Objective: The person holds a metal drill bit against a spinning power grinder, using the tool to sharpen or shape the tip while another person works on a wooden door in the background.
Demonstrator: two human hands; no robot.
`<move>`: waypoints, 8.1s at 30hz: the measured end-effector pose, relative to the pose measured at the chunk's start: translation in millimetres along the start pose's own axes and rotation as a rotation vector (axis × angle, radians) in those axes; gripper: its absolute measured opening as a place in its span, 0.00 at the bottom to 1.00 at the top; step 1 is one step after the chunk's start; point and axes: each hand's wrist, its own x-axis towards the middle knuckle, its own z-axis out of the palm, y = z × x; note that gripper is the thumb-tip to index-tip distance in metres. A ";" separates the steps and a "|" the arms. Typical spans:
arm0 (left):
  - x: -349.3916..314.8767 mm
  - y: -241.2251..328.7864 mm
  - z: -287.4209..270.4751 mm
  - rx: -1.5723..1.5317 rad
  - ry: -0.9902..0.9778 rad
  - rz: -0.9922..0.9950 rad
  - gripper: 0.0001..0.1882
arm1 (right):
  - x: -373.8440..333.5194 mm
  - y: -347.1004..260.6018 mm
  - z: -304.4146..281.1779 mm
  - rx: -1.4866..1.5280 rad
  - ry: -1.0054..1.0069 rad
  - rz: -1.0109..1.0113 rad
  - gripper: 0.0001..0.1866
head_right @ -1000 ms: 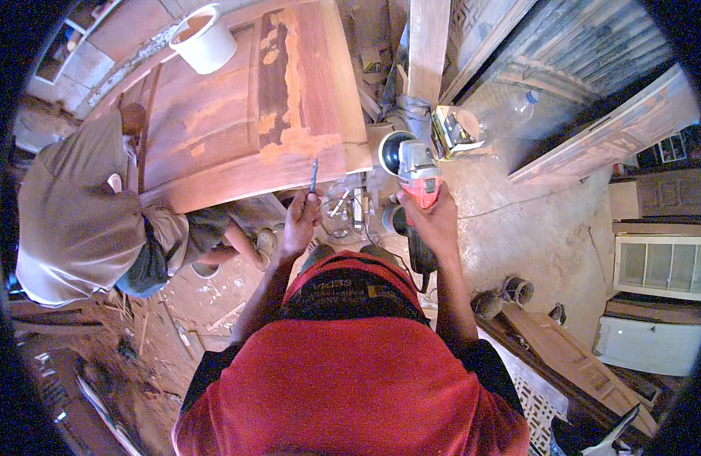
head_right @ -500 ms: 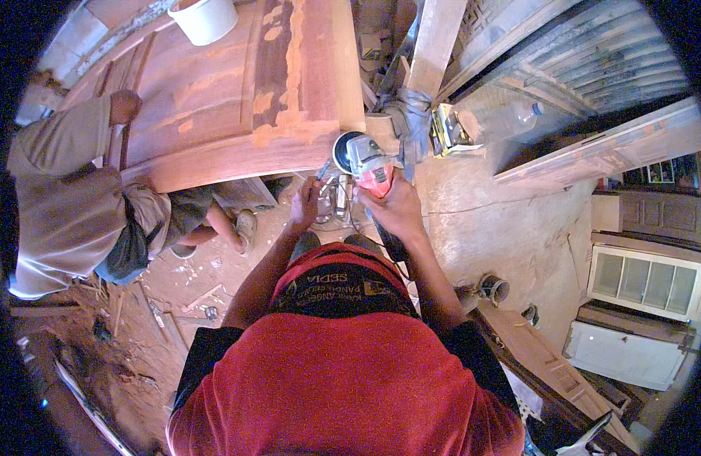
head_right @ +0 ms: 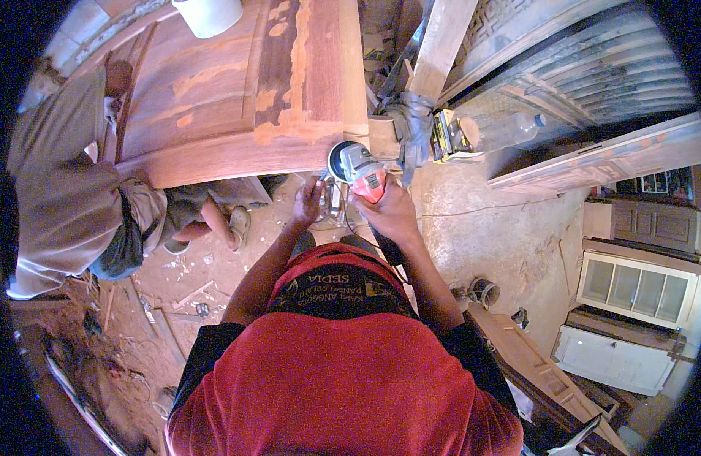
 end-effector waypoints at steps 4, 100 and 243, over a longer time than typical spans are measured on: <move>0.1 2.2 -2.5 -0.076 -0.027 0.012 0.11 | -1.4 -4.1 0.1 -0.027 -0.015 -0.019 0.34; 0.9 11.8 -5.1 -0.112 -0.089 -0.167 0.13 | 22.1 -37.6 -18.4 -0.359 -0.036 0.043 0.40; -1.4 -9.5 -8.7 -0.696 -0.122 -0.525 0.16 | 14.6 -8.6 -8.3 -0.230 -0.145 -0.034 0.43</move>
